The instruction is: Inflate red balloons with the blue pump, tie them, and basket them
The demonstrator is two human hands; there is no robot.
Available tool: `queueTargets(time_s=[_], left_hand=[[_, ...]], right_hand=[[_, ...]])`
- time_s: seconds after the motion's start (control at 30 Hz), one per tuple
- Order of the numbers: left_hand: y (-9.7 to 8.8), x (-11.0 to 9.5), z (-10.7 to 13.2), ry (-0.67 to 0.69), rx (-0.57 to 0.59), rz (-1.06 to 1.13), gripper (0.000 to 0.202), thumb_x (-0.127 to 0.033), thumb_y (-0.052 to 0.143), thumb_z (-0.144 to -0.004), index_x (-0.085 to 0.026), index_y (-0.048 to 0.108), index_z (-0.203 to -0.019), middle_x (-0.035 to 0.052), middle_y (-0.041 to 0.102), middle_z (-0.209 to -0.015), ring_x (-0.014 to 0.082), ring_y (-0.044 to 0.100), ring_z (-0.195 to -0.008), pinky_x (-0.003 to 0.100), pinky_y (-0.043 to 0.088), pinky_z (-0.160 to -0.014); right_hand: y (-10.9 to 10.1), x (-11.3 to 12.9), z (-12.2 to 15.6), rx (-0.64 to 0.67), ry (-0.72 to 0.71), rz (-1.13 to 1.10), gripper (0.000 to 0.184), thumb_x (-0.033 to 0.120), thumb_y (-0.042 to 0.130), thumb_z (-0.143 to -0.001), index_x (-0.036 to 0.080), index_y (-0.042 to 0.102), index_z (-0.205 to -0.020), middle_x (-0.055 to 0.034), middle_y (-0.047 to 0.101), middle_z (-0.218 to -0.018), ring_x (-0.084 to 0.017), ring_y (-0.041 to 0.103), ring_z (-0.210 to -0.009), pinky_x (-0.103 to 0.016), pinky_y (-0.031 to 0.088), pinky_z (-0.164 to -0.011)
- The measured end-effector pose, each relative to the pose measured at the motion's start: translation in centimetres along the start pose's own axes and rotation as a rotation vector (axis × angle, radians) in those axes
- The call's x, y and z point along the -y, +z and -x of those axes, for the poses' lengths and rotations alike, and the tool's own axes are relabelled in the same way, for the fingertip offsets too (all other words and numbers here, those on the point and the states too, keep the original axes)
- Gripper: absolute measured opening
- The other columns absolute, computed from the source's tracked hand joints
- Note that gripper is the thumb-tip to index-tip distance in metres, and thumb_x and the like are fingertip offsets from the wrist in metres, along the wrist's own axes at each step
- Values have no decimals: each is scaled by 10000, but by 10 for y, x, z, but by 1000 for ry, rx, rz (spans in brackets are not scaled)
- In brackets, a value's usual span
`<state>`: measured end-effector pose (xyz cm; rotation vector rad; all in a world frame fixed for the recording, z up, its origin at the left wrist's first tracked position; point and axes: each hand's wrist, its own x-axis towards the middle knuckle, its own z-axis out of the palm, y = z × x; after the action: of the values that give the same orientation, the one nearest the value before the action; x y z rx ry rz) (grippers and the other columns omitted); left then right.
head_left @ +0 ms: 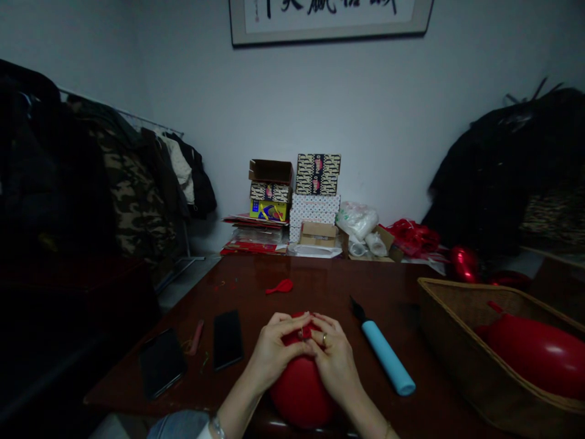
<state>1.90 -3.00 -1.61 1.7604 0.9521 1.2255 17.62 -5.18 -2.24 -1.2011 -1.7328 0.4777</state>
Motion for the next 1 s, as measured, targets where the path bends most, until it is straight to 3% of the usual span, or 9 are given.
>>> queueTargets(time_s=[0.13, 0.2, 0.33, 0.47, 0.6, 0.73, 0.87, 1.0], left_hand=[[5, 0, -1, 39, -48, -5, 158, -295, 771, -662, -227, 751, -803, 78, 659, -975, 211, 565, -952, 385, 450, -907], [8, 2, 0, 59, -105, 25, 105, -301, 721, -722, -198, 724, -739, 64, 628, -901, 195, 582, -904, 360, 464, -871], [8, 2, 3, 108, -132, -48, 128, -307, 624, -813, -205, 700, -801, 36, 590, -842, 173, 570, -837, 321, 463, -801], [6, -4, 3, 179, 37, -170, 216, -304, 546, -870, -267, 707, -1009, 48, 618, -854, 187, 521, -879, 331, 432, -821], [4, -9, 2, 253, 214, -234, 317, -306, 473, -910, -339, 609, -1195, 54, 657, -969, 197, 486, -940, 367, 395, -880], [1, -7, 1, 255, 254, -252, 345, -301, 436, -926, -356, 562, -1242, 42, 621, -881, 186, 485, -901, 355, 399, -853], [-2, -3, 1, 237, 195, -227, 309, -254, 418, -927, -305, 689, -1065, 37, 570, -817, 175, 497, -857, 329, 413, -811], [4, -1, 2, 174, -2, -195, 278, -169, 431, -890, -212, 691, -801, 43, 581, -827, 181, 537, -856, 321, 426, -802]], right_hand=[[0, 1, 0, 22, -21, -4, 230, 271, 533, -835, 342, 700, -976, -12, 620, -1196, -232, 440, -1188, -471, 344, -1005], [-4, -3, 0, 68, -24, -93, 248, 313, 533, -839, 341, 675, -1041, -17, 599, -1231, -233, 411, -1232, -481, 316, -1030], [-14, -16, -1, 90, 43, -389, 293, 361, 540, -824, 271, 659, -1076, -71, 582, -1255, -249, 441, -1234, -488, 291, -1050], [-24, -16, -7, 135, 23, -373, 417, 347, 541, -837, 270, 538, -1247, -76, 551, -1289, -215, 479, -1199, -453, 311, -1044], [-28, -7, -17, 230, -58, -337, 264, 339, 583, -813, 280, 669, -1055, -53, 628, -1172, -213, 500, -1165, -430, 333, -1027], [-26, -5, -21, 212, -75, -329, 190, 331, 572, -821, 270, 696, -951, -48, 667, -1059, -203, 507, -1136, -407, 344, -1008], [-26, -8, -16, 180, -44, -318, 167, 346, 537, -844, 234, 656, -808, -64, 633, -1084, -197, 528, -1085, -397, 365, -976], [-34, -3, -11, 207, -17, -297, 158, 325, 539, -831, 215, 600, -734, -70, 588, -1119, -202, 522, -1076, -403, 384, -948]])
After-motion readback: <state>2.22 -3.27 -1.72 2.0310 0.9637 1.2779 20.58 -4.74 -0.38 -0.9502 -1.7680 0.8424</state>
